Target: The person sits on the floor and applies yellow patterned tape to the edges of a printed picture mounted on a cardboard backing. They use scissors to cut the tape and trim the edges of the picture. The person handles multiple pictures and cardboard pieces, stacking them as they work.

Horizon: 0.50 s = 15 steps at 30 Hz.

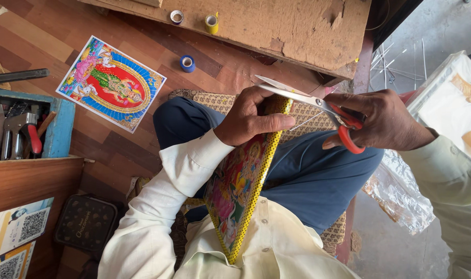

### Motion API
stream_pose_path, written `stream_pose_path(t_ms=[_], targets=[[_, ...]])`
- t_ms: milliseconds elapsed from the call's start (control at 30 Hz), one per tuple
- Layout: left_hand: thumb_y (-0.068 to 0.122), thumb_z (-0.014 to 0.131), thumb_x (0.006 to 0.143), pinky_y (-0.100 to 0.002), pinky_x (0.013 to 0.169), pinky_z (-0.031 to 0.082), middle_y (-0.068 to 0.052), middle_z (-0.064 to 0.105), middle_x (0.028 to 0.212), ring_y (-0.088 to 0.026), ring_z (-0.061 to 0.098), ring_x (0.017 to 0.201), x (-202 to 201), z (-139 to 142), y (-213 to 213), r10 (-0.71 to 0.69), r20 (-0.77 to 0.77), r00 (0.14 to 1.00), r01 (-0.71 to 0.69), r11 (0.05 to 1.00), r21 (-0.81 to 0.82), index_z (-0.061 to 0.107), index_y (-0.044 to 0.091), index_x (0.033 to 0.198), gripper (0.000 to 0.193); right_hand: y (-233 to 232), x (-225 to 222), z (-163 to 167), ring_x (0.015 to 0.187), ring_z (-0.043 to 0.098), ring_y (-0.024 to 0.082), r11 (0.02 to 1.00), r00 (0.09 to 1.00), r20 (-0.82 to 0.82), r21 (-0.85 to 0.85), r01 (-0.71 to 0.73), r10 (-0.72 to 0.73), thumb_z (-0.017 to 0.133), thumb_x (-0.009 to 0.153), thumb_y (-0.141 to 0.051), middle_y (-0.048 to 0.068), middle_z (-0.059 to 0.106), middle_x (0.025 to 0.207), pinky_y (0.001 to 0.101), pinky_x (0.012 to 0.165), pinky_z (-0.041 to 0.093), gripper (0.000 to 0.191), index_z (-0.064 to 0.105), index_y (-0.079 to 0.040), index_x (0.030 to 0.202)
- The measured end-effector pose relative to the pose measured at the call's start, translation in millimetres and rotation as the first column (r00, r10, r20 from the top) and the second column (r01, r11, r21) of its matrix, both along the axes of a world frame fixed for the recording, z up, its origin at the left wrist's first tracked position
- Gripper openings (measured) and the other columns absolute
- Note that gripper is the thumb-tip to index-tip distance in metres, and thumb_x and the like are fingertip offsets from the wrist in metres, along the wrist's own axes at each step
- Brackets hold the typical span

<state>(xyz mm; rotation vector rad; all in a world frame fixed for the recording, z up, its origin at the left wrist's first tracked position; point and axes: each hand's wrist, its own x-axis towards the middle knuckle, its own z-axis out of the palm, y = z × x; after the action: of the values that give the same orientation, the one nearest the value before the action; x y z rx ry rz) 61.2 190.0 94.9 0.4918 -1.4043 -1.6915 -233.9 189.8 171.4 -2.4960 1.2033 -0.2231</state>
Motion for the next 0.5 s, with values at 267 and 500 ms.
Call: stream_pose_path(t_ms=[267, 500], targets=[[0.027, 0.077, 0.094, -0.025, 0.087, 0.052, 0.003, 0.062, 0.099, -0.009, 0.060, 0.093, 8, -1, -5, 0.026, 0.005, 1.000, -0.025, 0.993, -0.118, 0.068, 0.009, 0.133, 0.044, -11, -11, -54, 0.063, 0.072, 0.025, 0.976, 0.968, -0.146, -0.108, 0.188, -0.203, 0.087, 0.079, -0.033, 0.008, 0.071, 0.074, 0.0401, 0.057, 0.056, 0.053, 0.069, -0.014, 0.125], [0.028, 0.066, 0.108, -0.029, 0.088, 0.060, -0.005, 0.074, 0.098, -0.013, 0.072, 0.090, 15, -11, -41, -0.054, -0.103, 0.993, 0.037, 0.986, -0.161, 0.076, 0.008, 0.111, 0.022, -14, 3, -179, 0.084, 0.073, 0.033, 0.996, 0.904, -0.421, -0.002, 0.085, -0.078, 0.078, 0.081, -0.029, 0.011, 0.074, 0.095, 0.0465, 0.068, 0.058, 0.044, 0.065, -0.017, 0.121]])
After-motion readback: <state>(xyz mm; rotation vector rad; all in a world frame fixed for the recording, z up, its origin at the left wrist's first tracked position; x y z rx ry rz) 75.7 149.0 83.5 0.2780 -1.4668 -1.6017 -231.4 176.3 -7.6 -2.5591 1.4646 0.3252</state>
